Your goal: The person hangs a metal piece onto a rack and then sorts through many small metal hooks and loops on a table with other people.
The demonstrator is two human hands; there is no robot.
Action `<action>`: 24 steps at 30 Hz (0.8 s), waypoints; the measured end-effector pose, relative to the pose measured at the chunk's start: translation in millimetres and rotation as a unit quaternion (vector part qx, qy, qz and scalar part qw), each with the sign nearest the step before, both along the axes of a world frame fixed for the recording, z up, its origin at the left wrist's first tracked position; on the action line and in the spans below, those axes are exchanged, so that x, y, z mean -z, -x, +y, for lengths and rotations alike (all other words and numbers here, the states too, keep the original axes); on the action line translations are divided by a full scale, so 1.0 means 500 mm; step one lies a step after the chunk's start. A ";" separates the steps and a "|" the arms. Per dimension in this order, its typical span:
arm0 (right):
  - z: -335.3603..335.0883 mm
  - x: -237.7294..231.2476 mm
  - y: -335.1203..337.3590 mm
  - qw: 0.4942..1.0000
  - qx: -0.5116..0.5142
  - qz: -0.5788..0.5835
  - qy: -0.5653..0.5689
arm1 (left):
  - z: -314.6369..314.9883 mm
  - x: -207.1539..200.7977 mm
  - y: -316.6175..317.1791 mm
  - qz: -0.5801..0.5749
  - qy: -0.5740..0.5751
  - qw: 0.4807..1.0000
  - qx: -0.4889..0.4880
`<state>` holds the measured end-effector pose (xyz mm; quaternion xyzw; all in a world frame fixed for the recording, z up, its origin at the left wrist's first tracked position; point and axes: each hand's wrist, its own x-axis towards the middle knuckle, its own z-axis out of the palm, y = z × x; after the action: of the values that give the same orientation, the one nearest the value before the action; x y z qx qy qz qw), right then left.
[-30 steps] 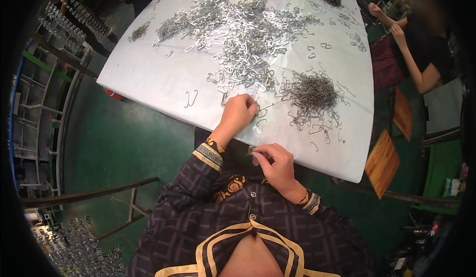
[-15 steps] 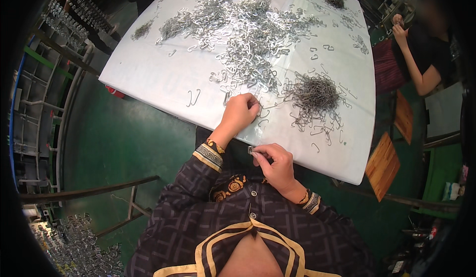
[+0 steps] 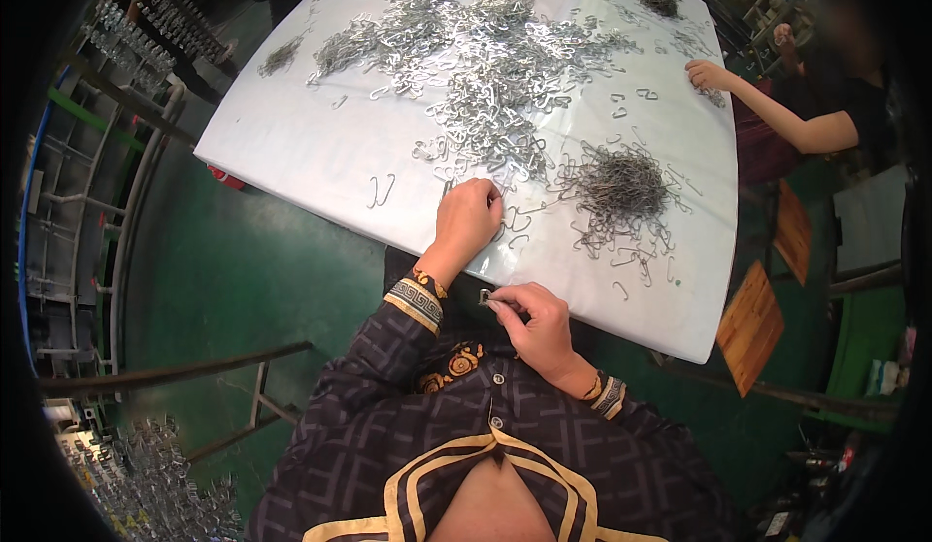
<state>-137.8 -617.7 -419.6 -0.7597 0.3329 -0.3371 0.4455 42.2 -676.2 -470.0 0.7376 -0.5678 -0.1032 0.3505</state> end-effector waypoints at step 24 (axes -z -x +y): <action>-0.001 0.015 -0.010 0.999 0.037 0.005 -0.023 | 0.222 -0.085 0.056 0.364 0.087 0.927 0.030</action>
<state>-133.0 -618.4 -427.1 -0.7380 0.3708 -0.3417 0.4485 14.3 -565.0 -427.5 0.5985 -0.4300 -0.3255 0.5924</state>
